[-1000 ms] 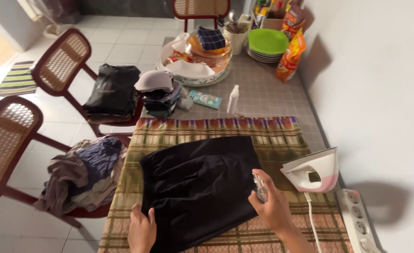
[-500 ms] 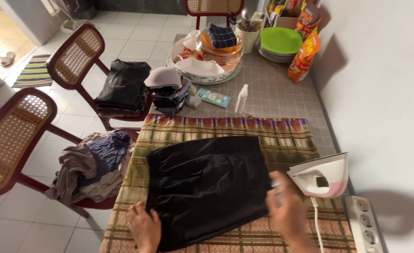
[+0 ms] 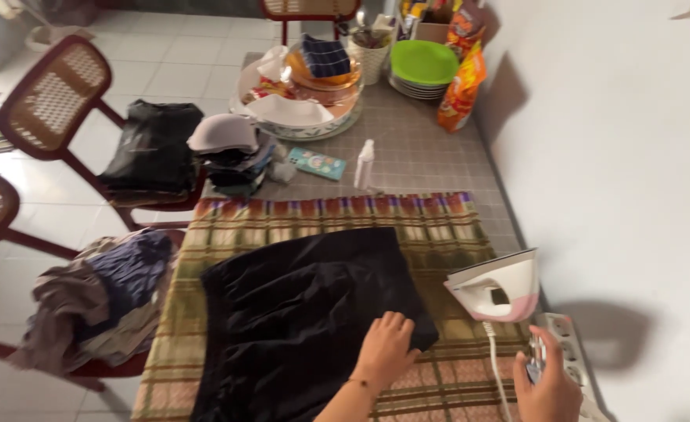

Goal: Ironing and folding a black t-shirt and then a pair of black pants.

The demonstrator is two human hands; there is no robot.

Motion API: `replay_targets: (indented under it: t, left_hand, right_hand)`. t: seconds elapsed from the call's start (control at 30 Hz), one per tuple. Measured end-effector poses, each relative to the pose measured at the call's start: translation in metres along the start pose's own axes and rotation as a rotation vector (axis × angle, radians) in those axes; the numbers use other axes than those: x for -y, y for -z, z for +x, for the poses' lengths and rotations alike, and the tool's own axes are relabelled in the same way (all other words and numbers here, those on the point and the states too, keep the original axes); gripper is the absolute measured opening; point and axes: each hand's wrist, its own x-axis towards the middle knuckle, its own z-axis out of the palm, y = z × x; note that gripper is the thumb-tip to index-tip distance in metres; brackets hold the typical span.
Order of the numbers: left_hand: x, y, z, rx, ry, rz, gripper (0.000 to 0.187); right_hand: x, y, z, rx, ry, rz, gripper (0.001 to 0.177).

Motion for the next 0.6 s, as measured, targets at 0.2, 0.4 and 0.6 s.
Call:
replay_targets:
  t: [0.2,0.4,0.6]
  left_hand:
    - [0.014,-0.064,0.035,0.028,0.06,-0.021,0.026]
    - [0.099,-0.063,0.052,-0.403,0.601,-0.998,0.012]
    - [0.17,0.064,-0.018,-0.784,0.578,-1.51,0.02]
  right_hand:
    - [0.003,0.017,-0.002,-0.071,0.056,0.144,0.065]
    - [0.076,0.028,0.007,-0.042,0.092,0.26,0.061]
    - [0.136,-0.002,0.035,0.004,0.32,0.443,0.055]
